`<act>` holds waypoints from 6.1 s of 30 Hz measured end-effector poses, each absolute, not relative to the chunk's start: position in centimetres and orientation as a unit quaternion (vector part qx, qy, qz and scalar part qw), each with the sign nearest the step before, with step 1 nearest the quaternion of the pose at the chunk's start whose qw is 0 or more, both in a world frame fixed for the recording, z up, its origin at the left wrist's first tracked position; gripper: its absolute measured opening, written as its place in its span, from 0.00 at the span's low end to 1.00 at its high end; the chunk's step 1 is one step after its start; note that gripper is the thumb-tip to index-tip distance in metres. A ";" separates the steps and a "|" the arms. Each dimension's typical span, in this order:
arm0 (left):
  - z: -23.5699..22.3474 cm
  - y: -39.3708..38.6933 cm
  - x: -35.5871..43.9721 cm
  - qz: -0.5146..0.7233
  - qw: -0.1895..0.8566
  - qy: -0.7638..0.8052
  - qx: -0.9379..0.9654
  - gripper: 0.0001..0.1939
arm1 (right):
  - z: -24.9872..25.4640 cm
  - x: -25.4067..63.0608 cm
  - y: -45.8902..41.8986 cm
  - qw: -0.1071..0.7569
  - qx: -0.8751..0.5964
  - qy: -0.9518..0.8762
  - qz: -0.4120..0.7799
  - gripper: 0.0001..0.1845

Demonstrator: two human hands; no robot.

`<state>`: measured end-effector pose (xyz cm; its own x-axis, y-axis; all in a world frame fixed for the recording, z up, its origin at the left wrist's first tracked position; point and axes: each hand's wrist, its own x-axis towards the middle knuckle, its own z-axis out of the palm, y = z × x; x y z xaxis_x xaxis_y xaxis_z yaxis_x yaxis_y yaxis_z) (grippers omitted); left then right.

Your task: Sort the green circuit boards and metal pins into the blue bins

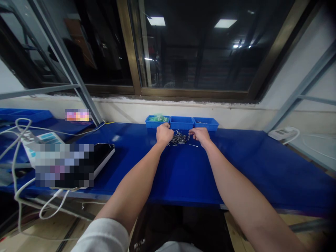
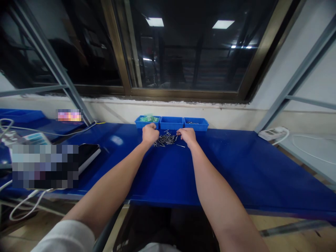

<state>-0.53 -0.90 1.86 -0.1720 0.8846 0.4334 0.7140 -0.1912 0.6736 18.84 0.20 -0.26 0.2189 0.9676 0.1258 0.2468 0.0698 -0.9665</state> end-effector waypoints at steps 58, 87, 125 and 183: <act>0.0 -1.3 0.7 0.301 0.072 0.401 0.862 0.16 | 0.0 16.7 -1.5 0.516 -0.498 -0.591 0.370 0.16; -0.8 0.2 -0.6 0.377 0.076 0.555 0.738 0.13 | -0.6 20.4 0.3 0.598 -0.558 -0.484 0.311 0.39; -1.8 -1.0 0.9 0.183 0.109 0.561 0.800 0.50 | -1.3 18.1 -0.7 0.287 -0.693 -0.654 0.099 0.08; -0.5 0.0 -1.0 0.418 0.073 0.570 0.704 0.12 | -0.9 18.2 -0.1 0.502 -0.468 -0.641 0.343 0.42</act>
<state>-1.04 0.01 -0.52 0.0011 0.8629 0.5054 0.7407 -0.3403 0.5793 18.15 -0.14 -0.85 -0.0573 0.9447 0.3229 0.2555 0.3266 -0.9100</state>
